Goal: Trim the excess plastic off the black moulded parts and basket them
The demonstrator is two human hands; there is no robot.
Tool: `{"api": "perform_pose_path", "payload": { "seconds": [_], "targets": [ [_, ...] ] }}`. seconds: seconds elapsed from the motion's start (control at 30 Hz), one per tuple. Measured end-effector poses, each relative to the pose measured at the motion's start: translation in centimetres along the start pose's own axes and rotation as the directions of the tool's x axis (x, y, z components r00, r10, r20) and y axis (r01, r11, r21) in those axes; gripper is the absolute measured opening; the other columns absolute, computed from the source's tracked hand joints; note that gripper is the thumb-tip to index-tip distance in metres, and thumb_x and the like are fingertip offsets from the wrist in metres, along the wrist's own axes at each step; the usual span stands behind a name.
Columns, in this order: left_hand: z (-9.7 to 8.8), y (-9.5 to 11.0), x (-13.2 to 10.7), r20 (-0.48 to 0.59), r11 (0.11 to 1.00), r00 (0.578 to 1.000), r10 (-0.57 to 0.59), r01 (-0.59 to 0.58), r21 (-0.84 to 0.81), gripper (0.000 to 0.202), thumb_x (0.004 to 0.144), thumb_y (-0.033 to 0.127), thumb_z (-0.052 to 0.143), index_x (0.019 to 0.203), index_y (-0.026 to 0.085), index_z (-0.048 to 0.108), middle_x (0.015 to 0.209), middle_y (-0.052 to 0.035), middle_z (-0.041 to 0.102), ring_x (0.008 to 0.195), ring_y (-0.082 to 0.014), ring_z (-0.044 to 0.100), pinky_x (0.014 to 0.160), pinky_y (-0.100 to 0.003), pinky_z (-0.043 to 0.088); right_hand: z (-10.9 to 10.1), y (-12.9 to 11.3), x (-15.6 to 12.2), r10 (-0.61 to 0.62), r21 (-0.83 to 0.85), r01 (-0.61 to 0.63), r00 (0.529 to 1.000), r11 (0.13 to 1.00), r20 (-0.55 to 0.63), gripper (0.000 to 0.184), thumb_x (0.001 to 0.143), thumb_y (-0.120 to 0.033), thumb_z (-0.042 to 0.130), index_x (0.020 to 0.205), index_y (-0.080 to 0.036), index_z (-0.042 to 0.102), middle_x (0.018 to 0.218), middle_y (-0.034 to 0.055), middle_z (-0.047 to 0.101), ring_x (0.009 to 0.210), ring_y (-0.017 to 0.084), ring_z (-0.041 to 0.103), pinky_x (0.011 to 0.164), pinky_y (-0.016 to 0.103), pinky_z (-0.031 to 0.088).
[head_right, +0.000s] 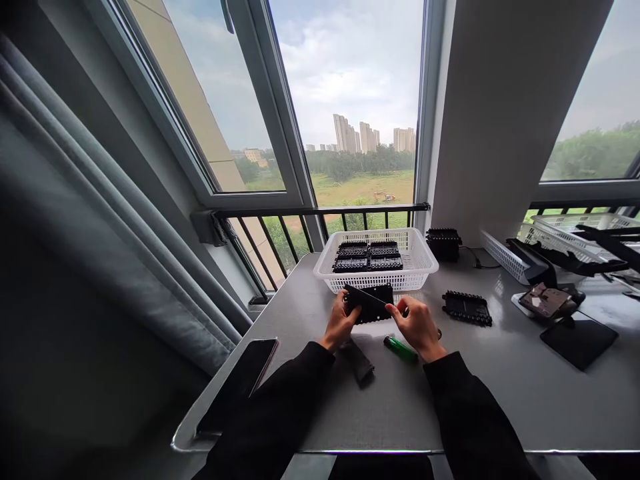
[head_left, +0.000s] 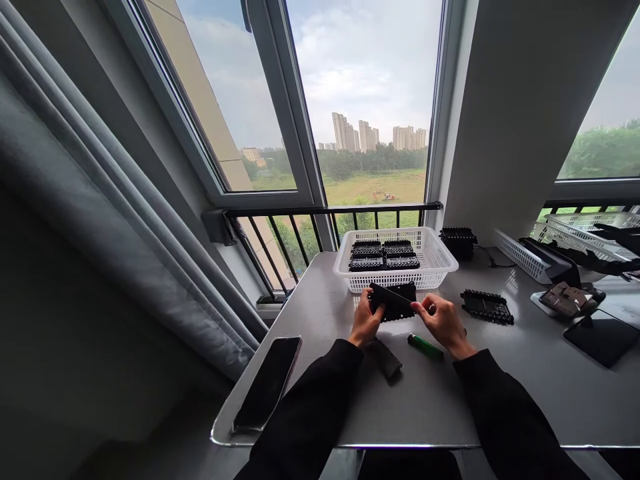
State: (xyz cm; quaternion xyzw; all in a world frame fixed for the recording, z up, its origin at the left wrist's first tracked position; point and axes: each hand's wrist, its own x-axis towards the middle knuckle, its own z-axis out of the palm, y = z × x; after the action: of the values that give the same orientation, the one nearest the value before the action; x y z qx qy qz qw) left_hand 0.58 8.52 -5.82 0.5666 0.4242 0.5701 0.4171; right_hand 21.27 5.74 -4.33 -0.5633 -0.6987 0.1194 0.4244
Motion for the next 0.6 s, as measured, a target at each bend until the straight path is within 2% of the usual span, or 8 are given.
{"api": "perform_pose_path", "payload": {
  "seconds": [0.1, 0.17, 0.3, 0.4, 0.6],
  "targets": [
    [0.3, 0.0, -0.2, 0.045, 1.0, 0.999, 0.023, -0.023, 0.013, 0.036, 0.074, 0.023, 0.066, 0.106, 0.019, 0.052, 0.093, -0.0065, 0.068, 0.091, -0.0243, 0.067, 0.079, -0.036, 0.053, 0.3, -0.1, -0.1, -0.031, -0.065, 0.031, 1.0, 0.997, -0.002, 0.046, 0.087, -0.062, 0.05, 0.066, -0.021, 0.05, 0.063, 0.0014, 0.058, 0.059, 0.017, 0.053, 0.059, 0.028, 0.034],
    [0.5, 0.3, -0.3, 0.063, 1.0, 0.998, 0.011, -0.011, -0.005, 0.037, 0.075, 0.024, 0.065, 0.108, 0.018, 0.05, 0.093, -0.0063, 0.068, 0.09, -0.0236, 0.066, 0.076, -0.035, 0.052, 0.2, 0.0, 0.0, -0.038, -0.069, 0.035, 0.999, 0.997, -0.036, 0.046, 0.088, -0.061, 0.05, 0.065, -0.021, 0.048, 0.062, 0.001, 0.057, 0.058, 0.017, 0.052, 0.058, 0.028, 0.034],
    [0.4, 0.8, -0.3, 0.012, 1.0, 1.0, 0.017, -0.017, -0.006, 0.033, 0.076, 0.022, 0.062, 0.105, 0.019, 0.047, 0.084, -0.0018, 0.064, 0.081, -0.0196, 0.063, 0.074, -0.032, 0.05, -0.9, 0.8, 0.3, -0.004, -0.073, -0.007, 0.989, 0.997, -0.147, 0.046, 0.09, -0.058, 0.047, 0.062, -0.022, 0.044, 0.058, 0.0008, 0.055, 0.055, 0.016, 0.05, 0.056, 0.028, 0.032],
    [0.2, 0.8, -0.2, -0.024, 1.0, 1.0, 0.018, -0.018, 0.005, 0.034, 0.076, 0.021, 0.061, 0.107, 0.019, 0.046, 0.088, -0.003, 0.064, 0.085, -0.02, 0.063, 0.078, -0.034, 0.05, -1.2, 1.1, 0.4, 0.032, -0.076, -0.05, 0.974, 0.996, -0.223, 0.046, 0.091, -0.057, 0.046, 0.062, -0.022, 0.043, 0.056, 0.0005, 0.054, 0.054, 0.016, 0.05, 0.056, 0.027, 0.031],
    [0.2, 0.1, -0.2, -0.062, 0.998, 0.996, 0.059, -0.058, 0.021, 0.038, 0.074, 0.023, 0.066, 0.107, 0.019, 0.048, 0.095, -0.0048, 0.065, 0.093, -0.0217, 0.063, 0.085, -0.036, 0.049, 0.8, -0.5, -0.6, -0.094, -0.036, 0.091, 0.992, 0.995, -0.089, 0.045, 0.09, -0.057, 0.05, 0.063, -0.021, 0.047, 0.059, -0.0002, 0.055, 0.055, 0.015, 0.05, 0.056, 0.026, 0.032]
  ]
}}
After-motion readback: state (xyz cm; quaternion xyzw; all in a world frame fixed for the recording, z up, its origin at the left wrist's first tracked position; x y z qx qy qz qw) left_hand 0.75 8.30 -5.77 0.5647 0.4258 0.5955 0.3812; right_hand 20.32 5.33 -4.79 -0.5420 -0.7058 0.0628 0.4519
